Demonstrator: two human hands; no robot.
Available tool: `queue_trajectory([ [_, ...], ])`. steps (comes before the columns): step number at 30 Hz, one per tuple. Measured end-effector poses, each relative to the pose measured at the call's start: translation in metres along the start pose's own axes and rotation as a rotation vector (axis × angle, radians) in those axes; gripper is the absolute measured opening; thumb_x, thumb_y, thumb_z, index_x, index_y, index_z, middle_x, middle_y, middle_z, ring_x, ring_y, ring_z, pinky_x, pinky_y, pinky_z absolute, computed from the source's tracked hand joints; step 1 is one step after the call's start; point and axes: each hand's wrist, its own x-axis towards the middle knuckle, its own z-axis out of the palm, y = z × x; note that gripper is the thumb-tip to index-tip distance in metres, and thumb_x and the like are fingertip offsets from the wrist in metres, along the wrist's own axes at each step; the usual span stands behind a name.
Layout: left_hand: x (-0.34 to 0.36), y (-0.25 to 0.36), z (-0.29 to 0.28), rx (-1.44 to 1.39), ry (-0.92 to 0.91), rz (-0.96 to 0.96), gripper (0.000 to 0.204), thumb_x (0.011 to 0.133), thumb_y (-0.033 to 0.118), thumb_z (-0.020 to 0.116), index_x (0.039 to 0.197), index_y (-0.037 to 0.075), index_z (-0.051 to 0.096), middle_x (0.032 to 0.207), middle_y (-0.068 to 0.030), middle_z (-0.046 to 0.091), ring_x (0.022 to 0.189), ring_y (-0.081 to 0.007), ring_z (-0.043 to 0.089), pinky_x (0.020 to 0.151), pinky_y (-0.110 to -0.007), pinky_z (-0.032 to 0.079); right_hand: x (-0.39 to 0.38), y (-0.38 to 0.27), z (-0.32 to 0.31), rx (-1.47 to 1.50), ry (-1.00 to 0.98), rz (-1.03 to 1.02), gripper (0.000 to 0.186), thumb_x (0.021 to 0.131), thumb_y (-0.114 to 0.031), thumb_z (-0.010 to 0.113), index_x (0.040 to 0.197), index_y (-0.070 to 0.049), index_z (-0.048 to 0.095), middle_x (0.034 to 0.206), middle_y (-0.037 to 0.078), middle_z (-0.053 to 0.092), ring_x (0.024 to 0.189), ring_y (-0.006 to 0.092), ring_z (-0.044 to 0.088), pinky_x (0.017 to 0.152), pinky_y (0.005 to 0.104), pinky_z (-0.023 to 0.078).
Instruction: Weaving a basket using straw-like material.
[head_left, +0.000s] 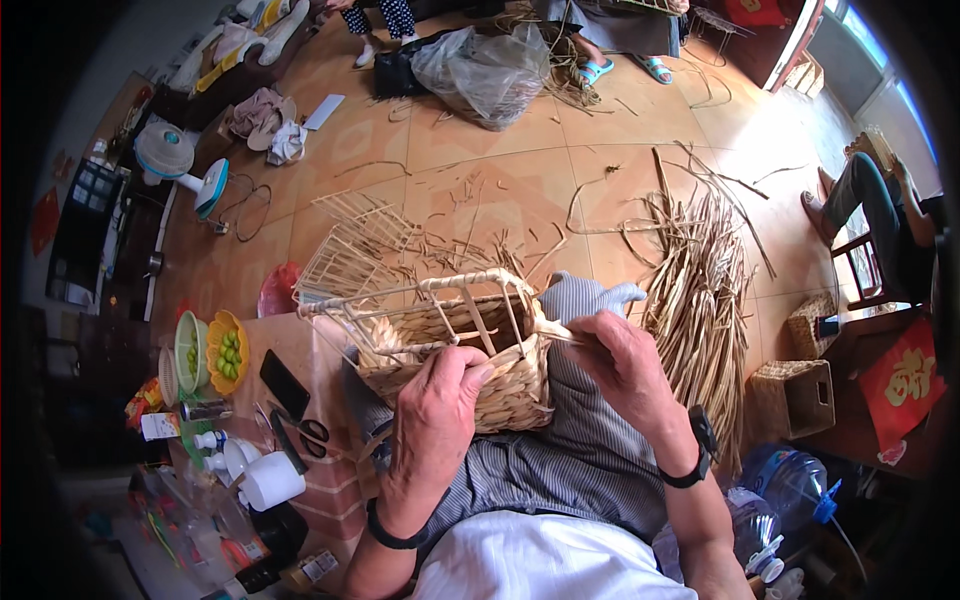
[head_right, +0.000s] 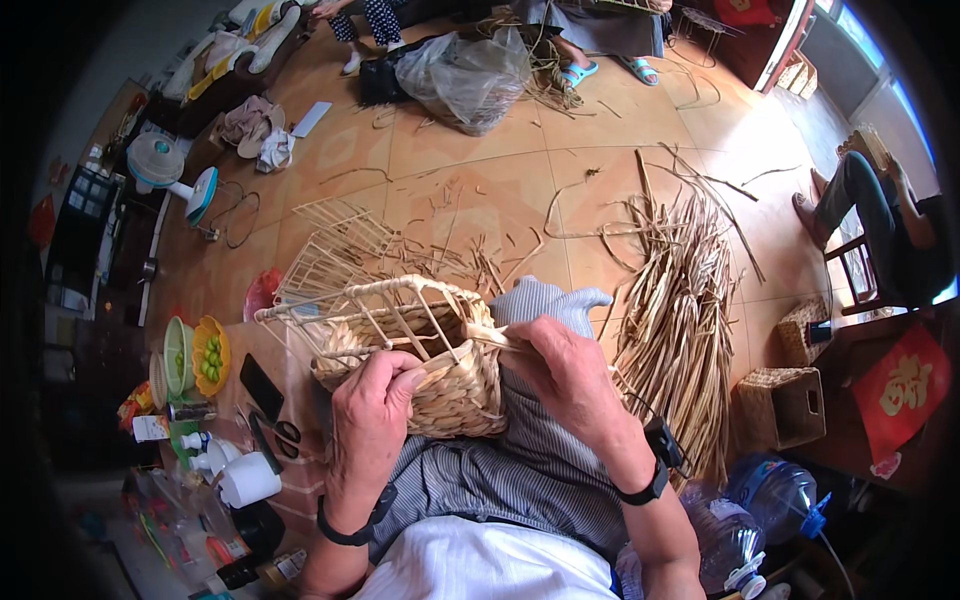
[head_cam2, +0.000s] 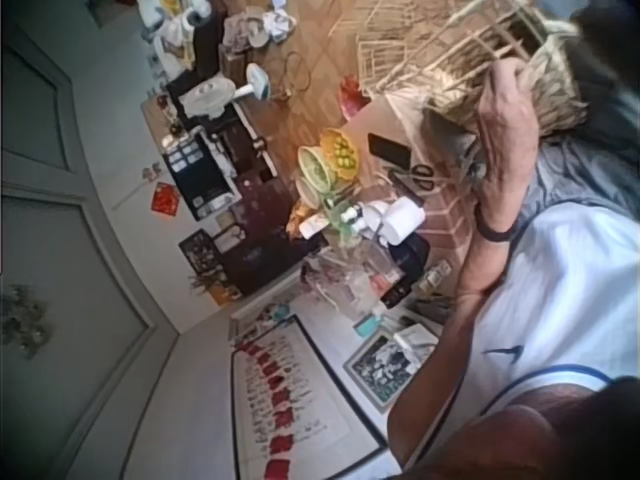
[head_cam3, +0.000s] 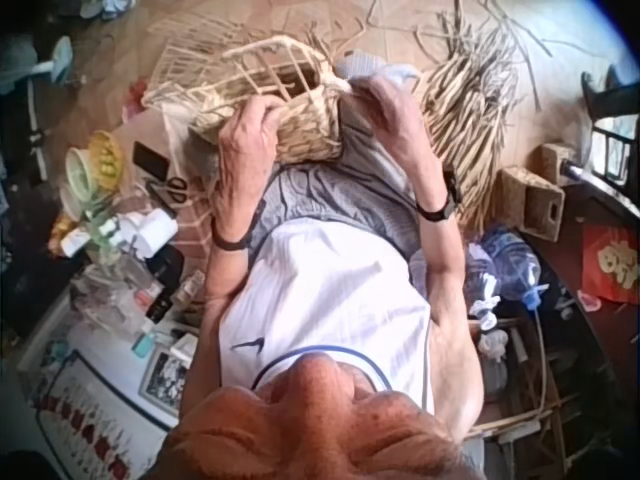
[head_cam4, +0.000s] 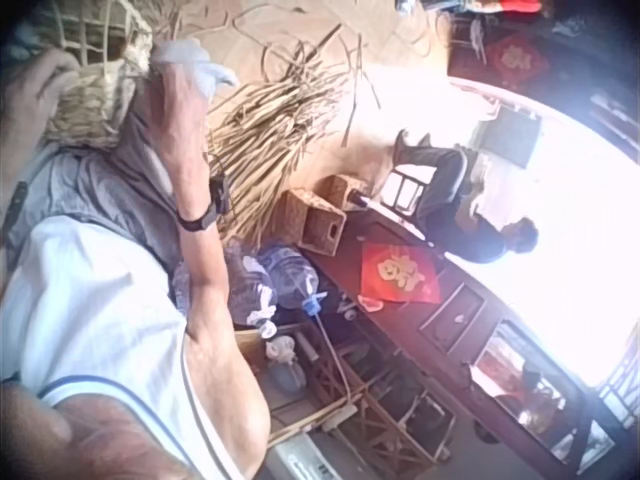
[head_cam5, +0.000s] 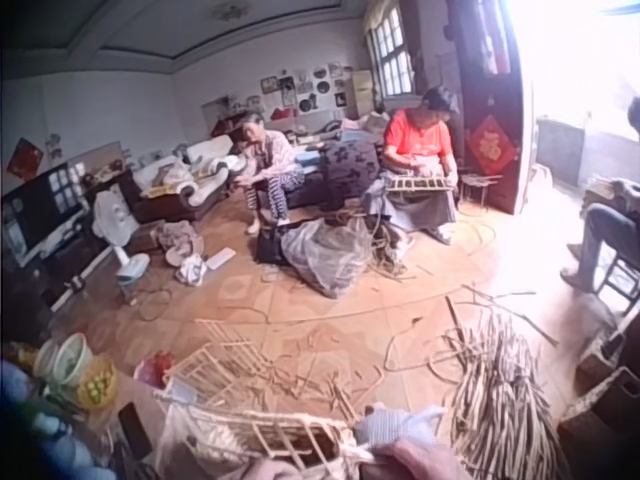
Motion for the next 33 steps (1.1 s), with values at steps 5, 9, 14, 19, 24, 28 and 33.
queue_trajectory([
  [5, -0.001, -0.002, 0.0, -0.084, -0.003, -0.011, 0.007, 0.098, 0.005, 0.07, 0.1, 0.002, 0.064, 0.077, -0.0091, 0.065, 0.06, -0.02, 0.063, 0.058, -0.035, 0.049, -0.022, -0.024, 0.011, 0.22, 0.077, 0.067, 0.017, 0.1, -0.011, 0.071, 0.111, -0.001, 0.064, 0.087, 0.017, 0.068, 0.074, 0.0332, 0.068, 0.066, 0.0375, 0.053],
  [9, -0.002, -0.004, 0.0, -0.084, 0.023, -0.004, 0.006, 0.101, 0.007, 0.067, 0.102, 0.002, 0.064, 0.077, -0.0097, 0.065, 0.061, -0.0207, 0.063, 0.059, -0.035, 0.05, -0.03, -0.025, -0.01, 0.223, -0.073, 0.374, 0.018, 0.106, -0.017, 0.066, 0.108, 0.001, 0.063, 0.066, 0.01, 0.056, 0.059, 0.0165, 0.053, 0.057, 0.0325, 0.045],
  [14, -0.002, 0.001, -0.006, -0.107, -0.081, -0.021, 0.011, 0.104, 0.009, 0.061, 0.113, 0.003, 0.06, 0.1, -0.0198, 0.069, 0.091, -0.0431, 0.069, 0.076, -0.048, 0.054, -0.036, -0.054, -0.017, 0.232, -0.039, 0.266, 0.017, 0.106, -0.018, 0.065, 0.106, 0.0, 0.063, 0.07, 0.01, 0.06, 0.059, 0.02, 0.058, 0.056, 0.0345, 0.048],
  [19, -0.001, -0.007, -0.002, -0.142, -0.063, -0.014, 0.012, 0.105, 0.012, 0.06, 0.113, 0.003, 0.06, 0.099, -0.0199, 0.069, 0.091, -0.0433, 0.069, 0.076, -0.048, 0.055, -0.036, -0.079, 0.042, 0.008, -0.086, 0.092, 0.015, 0.099, -0.007, 0.069, 0.104, -0.002, 0.056, 0.078, 0.018, 0.066, 0.067, 0.0399, 0.067, 0.056, 0.048, 0.051],
  [24, -0.007, -0.009, -0.006, 0.01, 0.046, 0.137, 0.012, 0.101, 0.006, 0.066, 0.112, 0.003, 0.064, 0.096, -0.0131, 0.067, 0.08, -0.0273, 0.07, 0.069, -0.04, 0.054, -0.048, -0.068, 0.061, -0.004, -0.096, 0.053, 0.019, 0.099, -0.007, 0.067, 0.106, -0.003, 0.05, 0.074, 0.018, 0.064, 0.065, 0.0403, 0.066, 0.054, 0.0492, 0.05],
  [28, -0.018, 0.003, -0.016, 0.12, 0.171, 0.208, 0.023, 0.093, -0.001, 0.072, 0.113, 0.005, 0.065, 0.104, -0.0129, 0.066, 0.088, -0.0298, 0.069, 0.074, -0.04, 0.055, -0.05, -0.088, 0.045, -0.112, -0.199, 0.121, 0.022, 0.097, -0.004, 0.069, 0.107, -0.001, 0.049, 0.076, 0.02, 0.064, 0.069, 0.0436, 0.066, 0.056, 0.0501, 0.049],
  [33, -0.061, 0.003, -0.009, -0.167, 0.132, 0.321, 0.05, 0.081, -0.016, 0.071, 0.125, 0.008, 0.066, 0.102, -0.0117, 0.064, 0.089, -0.03, 0.069, 0.075, -0.04, 0.058, -0.049, -0.122, 0.025, -0.238, -0.311, 0.066, 0.026, 0.097, -0.016, 0.072, 0.112, -0.003, 0.055, 0.081, 0.009, 0.062, 0.068, 0.0298, 0.068, 0.055, 0.0439, 0.052],
])
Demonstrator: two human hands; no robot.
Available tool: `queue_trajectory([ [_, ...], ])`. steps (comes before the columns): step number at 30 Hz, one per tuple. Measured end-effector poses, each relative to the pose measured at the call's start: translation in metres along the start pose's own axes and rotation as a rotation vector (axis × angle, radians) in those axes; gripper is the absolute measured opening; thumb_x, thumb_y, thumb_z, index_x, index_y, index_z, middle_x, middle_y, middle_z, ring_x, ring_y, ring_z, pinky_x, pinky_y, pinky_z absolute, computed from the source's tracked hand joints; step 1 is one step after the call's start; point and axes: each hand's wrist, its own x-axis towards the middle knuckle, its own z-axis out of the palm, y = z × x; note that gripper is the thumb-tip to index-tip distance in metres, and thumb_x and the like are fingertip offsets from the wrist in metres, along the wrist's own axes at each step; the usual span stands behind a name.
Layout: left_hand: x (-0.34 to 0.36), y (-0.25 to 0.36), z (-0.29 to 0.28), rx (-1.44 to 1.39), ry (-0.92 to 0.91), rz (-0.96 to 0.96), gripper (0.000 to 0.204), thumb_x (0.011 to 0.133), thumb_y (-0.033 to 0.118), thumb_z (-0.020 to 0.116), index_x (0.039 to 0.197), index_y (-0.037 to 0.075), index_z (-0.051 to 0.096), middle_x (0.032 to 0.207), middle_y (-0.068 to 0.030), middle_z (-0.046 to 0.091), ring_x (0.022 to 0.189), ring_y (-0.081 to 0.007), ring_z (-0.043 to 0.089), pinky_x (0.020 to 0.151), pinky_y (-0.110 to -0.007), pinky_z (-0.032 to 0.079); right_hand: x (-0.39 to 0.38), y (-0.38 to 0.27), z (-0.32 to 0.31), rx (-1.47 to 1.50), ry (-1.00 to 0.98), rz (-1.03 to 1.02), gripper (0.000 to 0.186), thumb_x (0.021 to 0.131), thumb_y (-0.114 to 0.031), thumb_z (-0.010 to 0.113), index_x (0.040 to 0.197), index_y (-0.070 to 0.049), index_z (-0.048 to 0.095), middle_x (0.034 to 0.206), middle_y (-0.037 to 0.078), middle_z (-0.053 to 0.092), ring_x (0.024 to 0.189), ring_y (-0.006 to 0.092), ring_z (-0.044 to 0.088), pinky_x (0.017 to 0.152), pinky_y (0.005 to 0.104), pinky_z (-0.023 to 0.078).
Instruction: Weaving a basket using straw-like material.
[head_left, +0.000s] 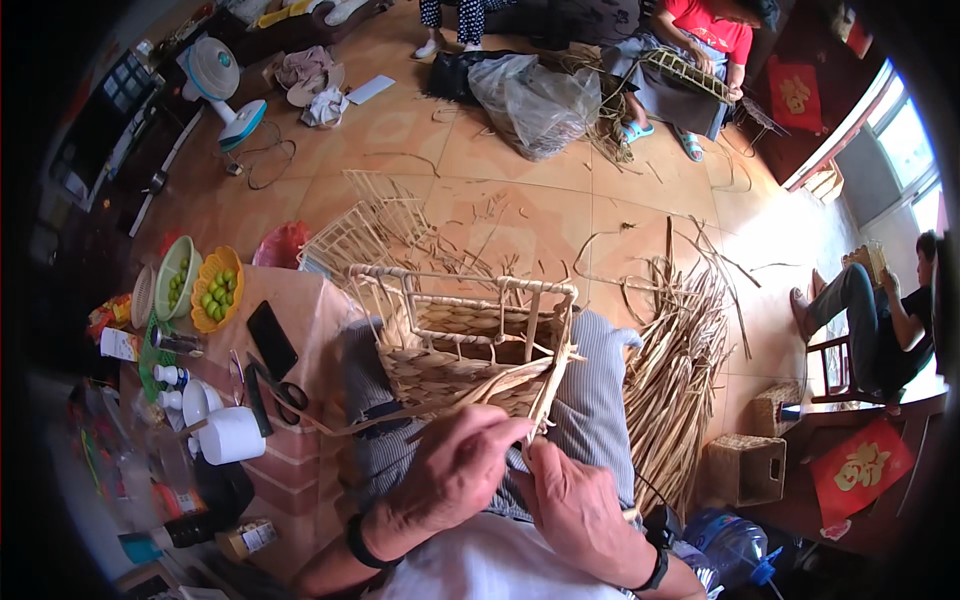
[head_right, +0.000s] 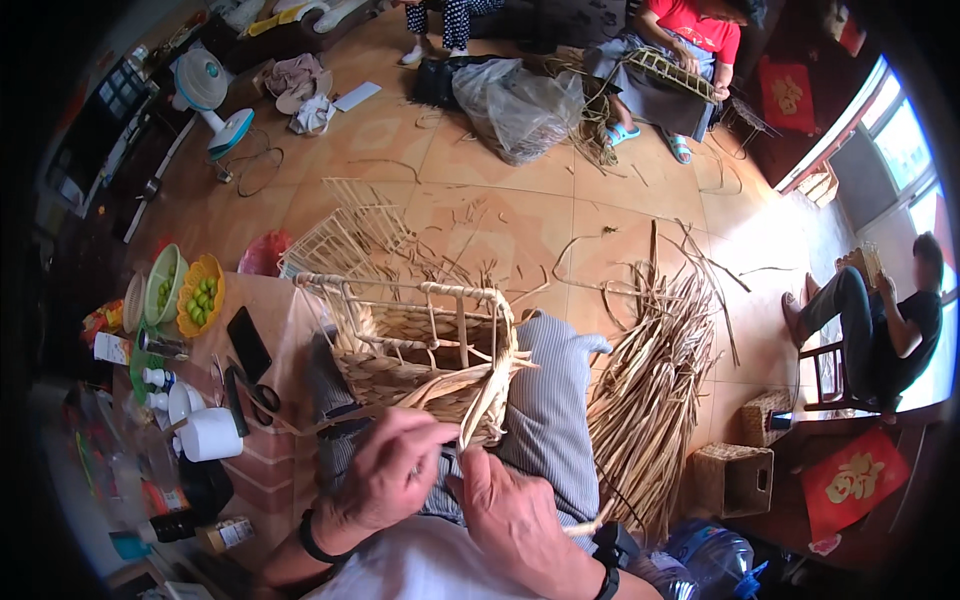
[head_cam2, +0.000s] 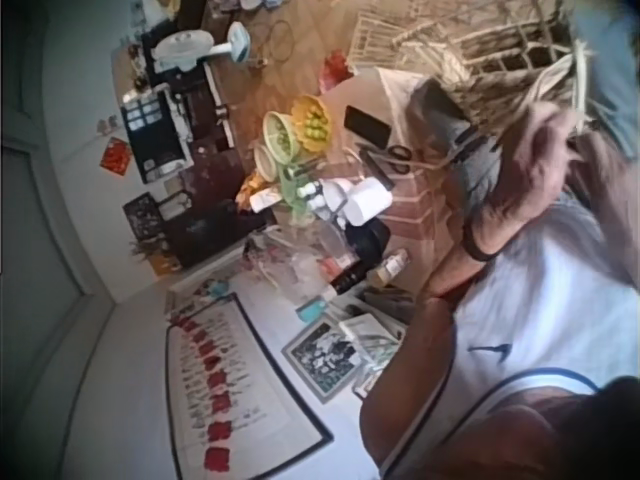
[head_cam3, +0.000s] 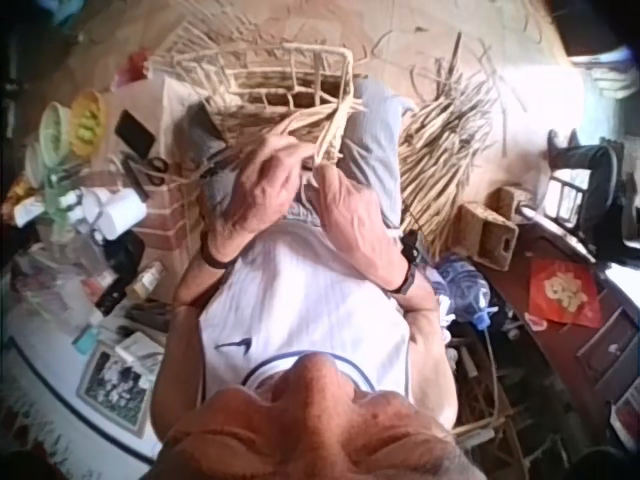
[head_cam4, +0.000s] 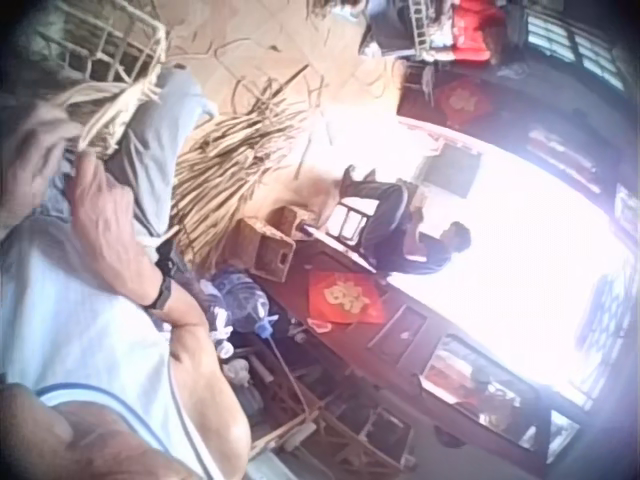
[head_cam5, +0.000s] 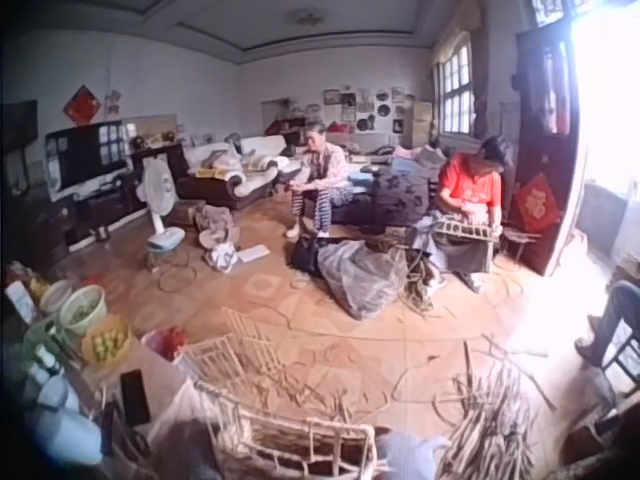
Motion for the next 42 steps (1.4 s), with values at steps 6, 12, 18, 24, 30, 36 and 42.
queue_trajectory([
  [6, -0.008, -0.02, 0.026, -0.268, -0.271, -0.015, 0.051, 0.084, -0.012, 0.069, 0.131, 0.008, 0.065, 0.099, -0.0122, 0.063, 0.088, -0.0316, 0.069, 0.077, -0.041, 0.058, -0.004, -0.022, -0.027, -0.122, -0.081, -0.041, 0.026, 0.094, -0.017, 0.077, 0.105, -0.005, 0.057, 0.074, 0.007, 0.061, 0.063, 0.0263, 0.065, 0.053, 0.0406, 0.049],
  [12, -0.021, -0.05, 0.045, -0.067, -0.126, 0.085, 0.026, 0.087, -0.006, 0.07, 0.111, 0.0, 0.065, 0.092, -0.0096, 0.061, 0.089, -0.0309, 0.068, 0.076, -0.043, 0.057, 0.03, -0.022, -0.054, -0.344, -0.054, -0.231, 0.032, 0.088, -0.02, 0.072, 0.115, -0.005, 0.064, 0.095, 0.008, 0.063, 0.089, 0.0245, 0.063, 0.071, 0.0362, 0.051],
  [18, -0.044, -0.062, 0.061, -0.081, -0.244, -0.094, 0.039, 0.105, 0.013, 0.055, 0.14, -0.001, 0.056, 0.134, -0.023, 0.061, 0.127, -0.0386, 0.059, 0.108, -0.047, 0.048, 0.097, -0.02, -0.014, -0.665, -0.133, -0.569, 0.041, 0.083, -0.021, 0.068, 0.121, -0.008, 0.068, 0.112, 0.011, 0.062, 0.114, 0.0284, 0.054, 0.1, 0.0444, 0.042],
  [24, -0.047, -0.057, 0.054, -0.332, -0.315, -0.309, 0.054, 0.106, 0.015, 0.057, 0.154, -0.002, 0.037, 0.152, -0.0232, 0.045, 0.143, -0.0309, 0.046, 0.12, -0.044, 0.037, 0.113, -0.016, 0.023, -0.34, -0.161, -0.482, 0.039, 0.091, -0.015, 0.06, 0.128, -0.004, 0.057, 0.107, 0.015, 0.068, 0.107, 0.0331, 0.068, 0.088, 0.0471, 0.053],
  [30, -0.027, -0.062, 0.047, -0.346, -0.104, -0.094, 0.013, 0.102, 0.006, 0.056, 0.114, 0.002, 0.058, 0.106, -0.018, 0.06, 0.107, -0.038, 0.062, 0.095, -0.045, 0.049, 0.132, -0.022, -0.02, 0.185, 0.08, -0.241, 0.026, 0.089, -0.018, 0.075, 0.101, -0.004, 0.057, 0.083, 0.016, 0.07, 0.069, 0.0345, 0.071, 0.058, 0.0446, 0.054],
  [36, -0.016, -0.06, 0.034, -0.423, -0.156, -0.137, 0.014, 0.1, 0.005, 0.055, 0.09, 0.003, 0.046, 0.085, -0.0135, 0.047, 0.079, -0.0344, 0.051, 0.076, -0.043, 0.045, 0.101, 0.067, -0.066, 1.234, 0.09, -0.002, 0.029, 0.113, -0.03, 0.049, 0.091, -0.011, 0.051, 0.063, -0.006, 0.038, 0.047, 0.0049, 0.031, 0.049, 0.0251, 0.031],
  [42, 0.003, -0.047, 0.014, -0.662, -0.214, -0.274, 0.019, 0.105, 0.007, 0.048, 0.088, 0.004, 0.042, 0.079, -0.0066, 0.043, 0.07, -0.0203, 0.046, 0.068, -0.035, 0.045, 0.057, 0.125, -0.004, 1.526, 0.269, -0.05, 0.042, 0.116, -0.044, 0.036, 0.094, -0.012, 0.05, 0.057, -0.006, 0.028, 0.044, 0.0083, 0.023, 0.048, 0.0292, 0.027],
])
